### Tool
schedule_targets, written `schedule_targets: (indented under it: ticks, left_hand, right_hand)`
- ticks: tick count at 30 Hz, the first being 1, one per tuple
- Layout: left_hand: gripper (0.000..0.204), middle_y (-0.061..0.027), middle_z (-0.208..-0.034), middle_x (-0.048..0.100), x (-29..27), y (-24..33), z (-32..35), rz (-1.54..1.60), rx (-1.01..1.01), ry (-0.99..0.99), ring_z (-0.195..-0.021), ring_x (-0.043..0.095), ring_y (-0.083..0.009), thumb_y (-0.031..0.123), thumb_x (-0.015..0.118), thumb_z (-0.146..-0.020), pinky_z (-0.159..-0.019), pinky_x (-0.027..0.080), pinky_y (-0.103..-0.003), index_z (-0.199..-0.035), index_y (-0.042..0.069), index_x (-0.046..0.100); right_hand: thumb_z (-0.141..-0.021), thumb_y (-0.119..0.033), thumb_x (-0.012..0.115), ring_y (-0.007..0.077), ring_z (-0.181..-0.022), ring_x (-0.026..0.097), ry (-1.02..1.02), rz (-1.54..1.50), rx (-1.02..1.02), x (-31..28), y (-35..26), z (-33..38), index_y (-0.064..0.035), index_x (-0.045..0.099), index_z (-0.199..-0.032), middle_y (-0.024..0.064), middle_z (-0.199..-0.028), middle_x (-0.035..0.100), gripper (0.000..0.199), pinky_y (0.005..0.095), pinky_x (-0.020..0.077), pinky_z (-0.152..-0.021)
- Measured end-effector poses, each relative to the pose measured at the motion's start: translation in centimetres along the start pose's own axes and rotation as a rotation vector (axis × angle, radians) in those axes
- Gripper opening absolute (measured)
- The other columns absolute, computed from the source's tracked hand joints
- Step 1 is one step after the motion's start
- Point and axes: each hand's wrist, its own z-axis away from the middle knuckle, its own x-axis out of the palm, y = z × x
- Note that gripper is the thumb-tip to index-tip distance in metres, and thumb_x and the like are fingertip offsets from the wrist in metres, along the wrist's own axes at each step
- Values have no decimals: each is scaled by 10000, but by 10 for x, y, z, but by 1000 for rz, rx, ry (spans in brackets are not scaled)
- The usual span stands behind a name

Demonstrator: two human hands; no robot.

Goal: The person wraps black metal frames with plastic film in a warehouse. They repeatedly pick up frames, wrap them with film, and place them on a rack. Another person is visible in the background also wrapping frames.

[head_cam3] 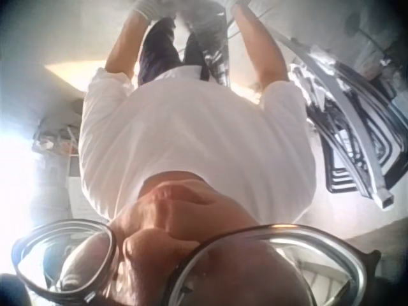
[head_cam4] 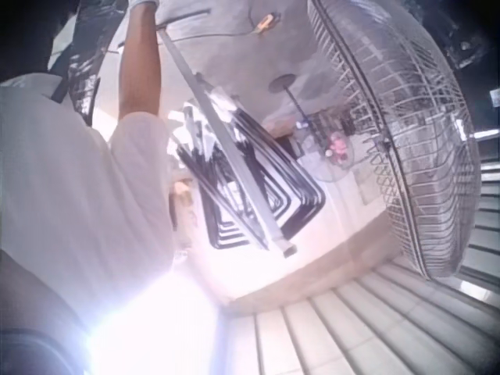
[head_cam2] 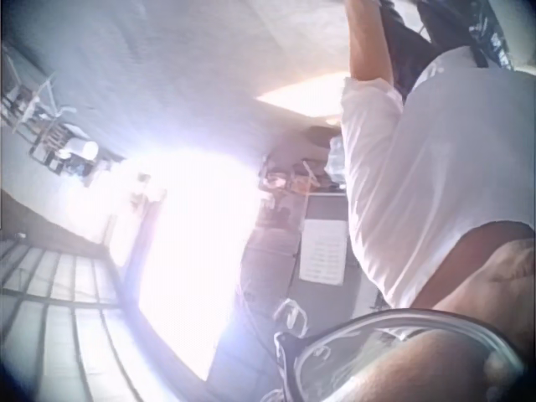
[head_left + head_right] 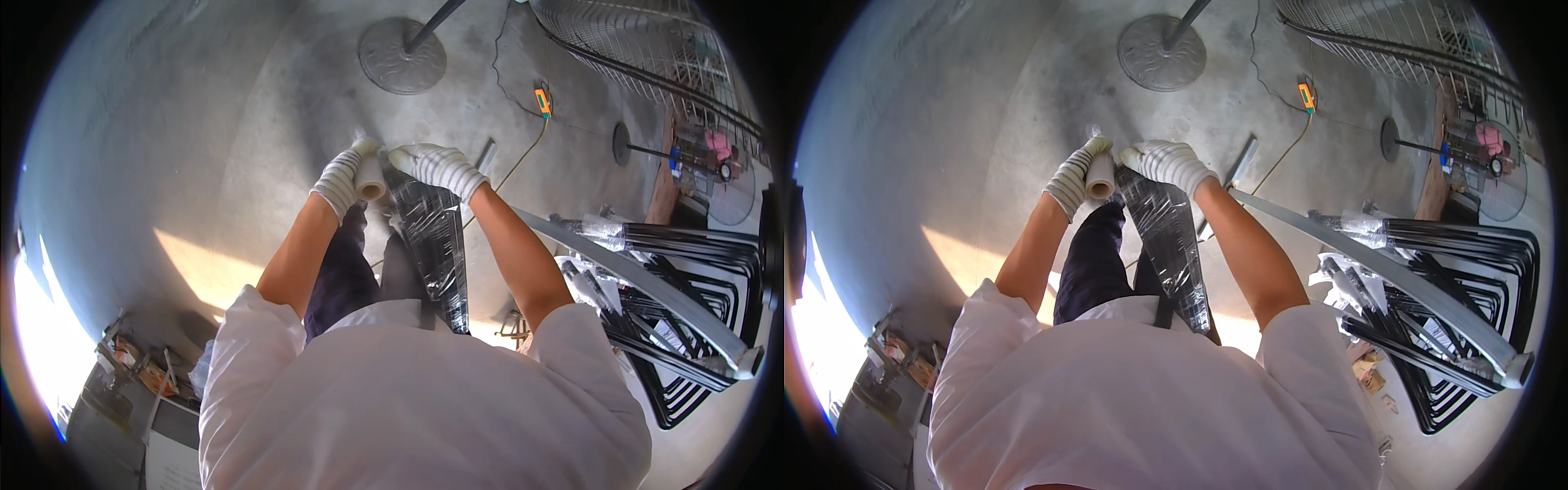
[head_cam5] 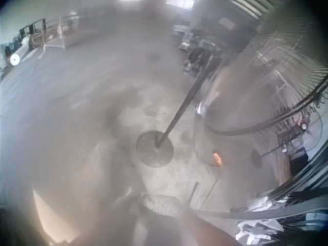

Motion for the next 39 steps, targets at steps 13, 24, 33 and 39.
schedule_targets:
  ticks: [13, 24, 33, 39]
  left_hand:
    - [335, -86, -742, 592, 33, 21, -26, -318, 38, -181, -574, 578, -177, 293, 687, -713, -487, 496, -287, -887, 38, 556]
    - [296, -144, -952, 588, 32, 52, -9, -92, -70, -364, -838, 589, -243, 249, 506, -857, -752, 501, -360, -1009, -6, 504]
    - [260, -99, -944, 616, 3, 6, -116, -611, 269, -100, -827, 592, -203, 266, 495, -842, -663, 500, -295, -968, 56, 583]
    - [283, -39, -1033, 586, 48, -27, -165, -1368, 1218, -1247, -954, 551, -208, 118, 501, -803, -828, 438, -272, -1078, 110, 568]
  right_hand:
    - [-856, -429, 396, 118, -961, 522, -9, -947, 149, 1, 21, 17, -73, 530, -1150, 28, -1063, 590, 480, 238, 354, -885]
    - [-635, -512, 684, 153, -790, 571, -62, -820, 447, -39, -35, 10, -34, 603, -1007, 90, -901, 616, 611, 274, 429, -744]
    - [-657, -223, 699, 198, -616, 585, -101, -1272, 488, -37, -25, -26, 19, 537, -960, 121, -782, 588, 421, 273, 484, -516]
    - [-558, -288, 775, 139, -476, 508, -349, -630, 452, -75, 21, -80, -73, 586, -822, 62, -637, 559, 389, 274, 397, -374]
